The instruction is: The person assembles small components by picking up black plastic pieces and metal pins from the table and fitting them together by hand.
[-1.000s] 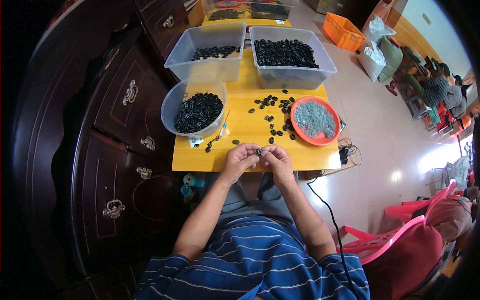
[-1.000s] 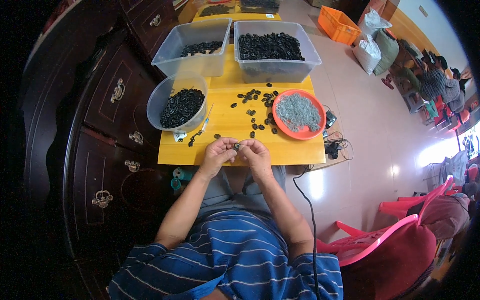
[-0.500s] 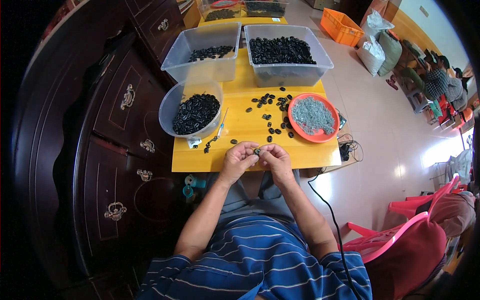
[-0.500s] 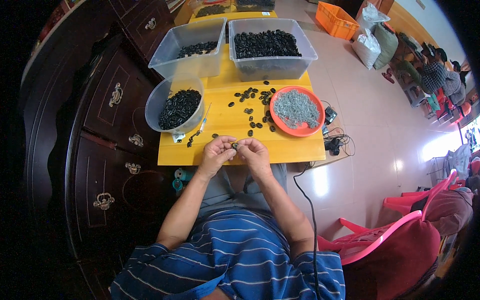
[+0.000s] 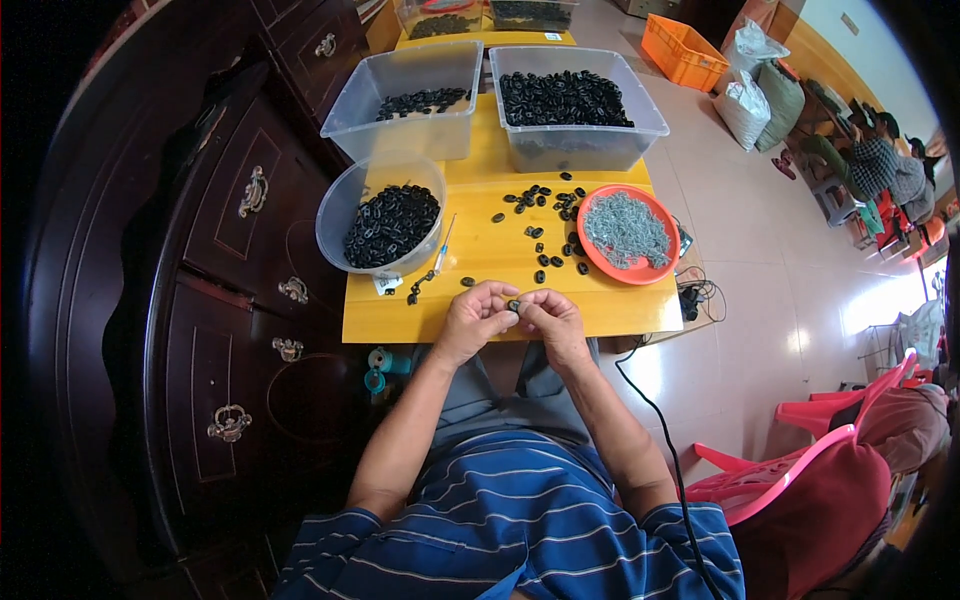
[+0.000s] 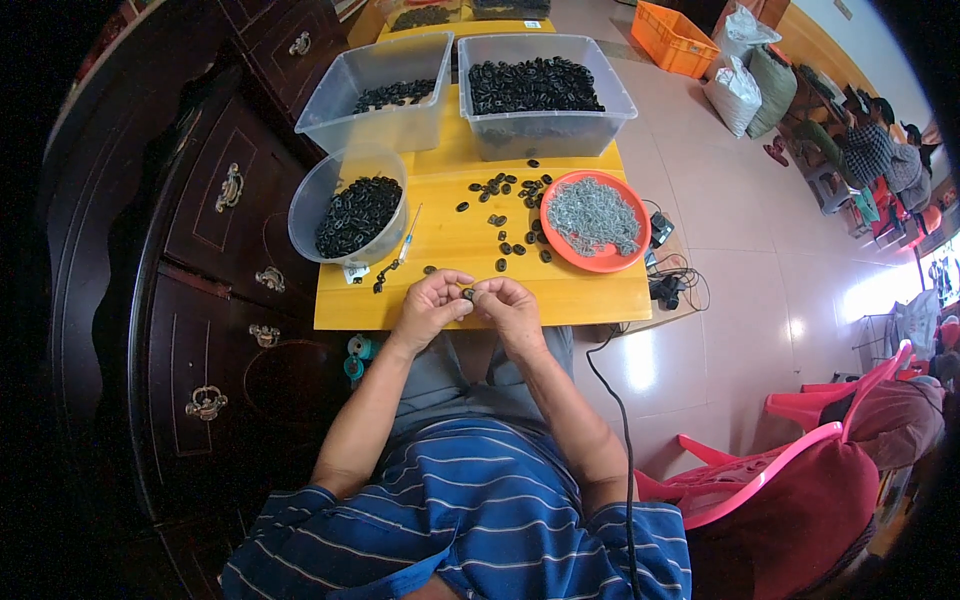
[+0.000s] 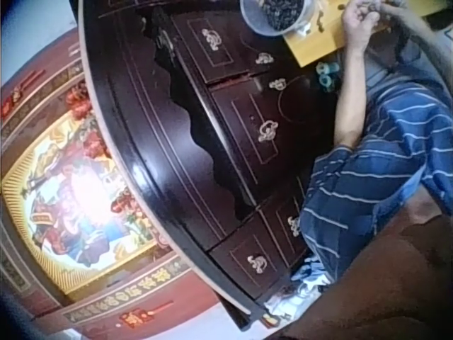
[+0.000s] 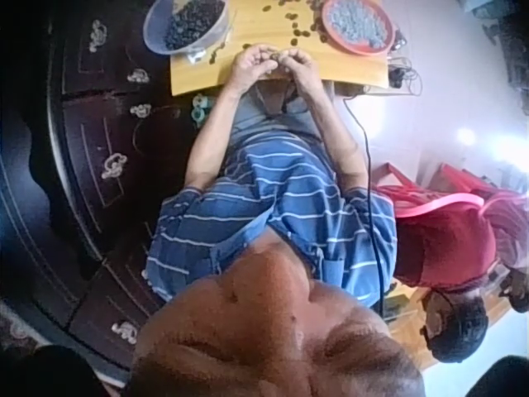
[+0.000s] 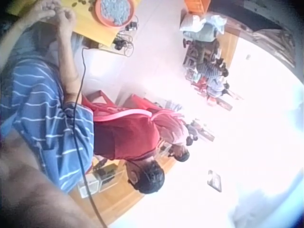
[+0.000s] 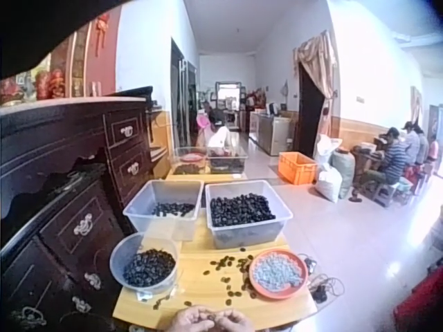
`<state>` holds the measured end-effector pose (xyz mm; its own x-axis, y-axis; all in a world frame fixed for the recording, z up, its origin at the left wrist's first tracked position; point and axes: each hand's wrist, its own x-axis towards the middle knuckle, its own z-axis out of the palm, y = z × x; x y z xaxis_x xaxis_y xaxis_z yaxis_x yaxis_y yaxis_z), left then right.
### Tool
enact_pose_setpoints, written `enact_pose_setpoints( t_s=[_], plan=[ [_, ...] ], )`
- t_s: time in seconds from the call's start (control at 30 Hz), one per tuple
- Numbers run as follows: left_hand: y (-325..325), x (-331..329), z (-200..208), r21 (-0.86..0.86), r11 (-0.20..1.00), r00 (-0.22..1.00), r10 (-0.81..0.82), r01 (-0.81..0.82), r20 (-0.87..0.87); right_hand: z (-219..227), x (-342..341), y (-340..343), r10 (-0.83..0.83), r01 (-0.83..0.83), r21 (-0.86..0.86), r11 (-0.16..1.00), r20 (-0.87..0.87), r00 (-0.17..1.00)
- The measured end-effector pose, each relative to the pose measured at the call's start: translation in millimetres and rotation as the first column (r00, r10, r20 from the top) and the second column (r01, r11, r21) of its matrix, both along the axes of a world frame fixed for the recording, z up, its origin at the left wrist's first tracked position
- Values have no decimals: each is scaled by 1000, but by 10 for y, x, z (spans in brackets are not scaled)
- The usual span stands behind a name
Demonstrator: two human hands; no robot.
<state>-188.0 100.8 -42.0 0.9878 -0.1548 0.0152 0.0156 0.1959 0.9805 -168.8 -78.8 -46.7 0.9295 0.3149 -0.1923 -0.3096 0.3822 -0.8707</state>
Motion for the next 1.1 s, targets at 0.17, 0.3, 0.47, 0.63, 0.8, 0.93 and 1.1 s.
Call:
enact_pose_setpoints(
  t_s=[0.17,0.3,0.47,0.63,0.8,0.93,1.1],
  plan=[
    [46,-25,-73,25,1000,999,-5,4,51,-7,6,1,29,-29,-33,999,9,1000],
    [53,-27,-136,34,999,995,8,-12,104,-7,30,-12,67,-67,7,998,1,998],
    [66,-19,-91,77,997,993,-4,-5,117,56,29,-14,57,-54,39,998,-70,996],
    [83,-39,-72,137,991,991,-7,-12,136,22,26,-18,79,-74,58,996,-92,993],
    [81,-48,-16,161,987,987,-13,-14,161,28,8,-9,81,-72,84,994,-107,991],
    [43,-63,-7,144,988,986,28,-52,165,9,14,10,82,-69,131,989,-95,992],
    [17,-67,22,182,979,981,54,-88,185,6,25,4,75,-64,134,989,-77,994]
  ],
)
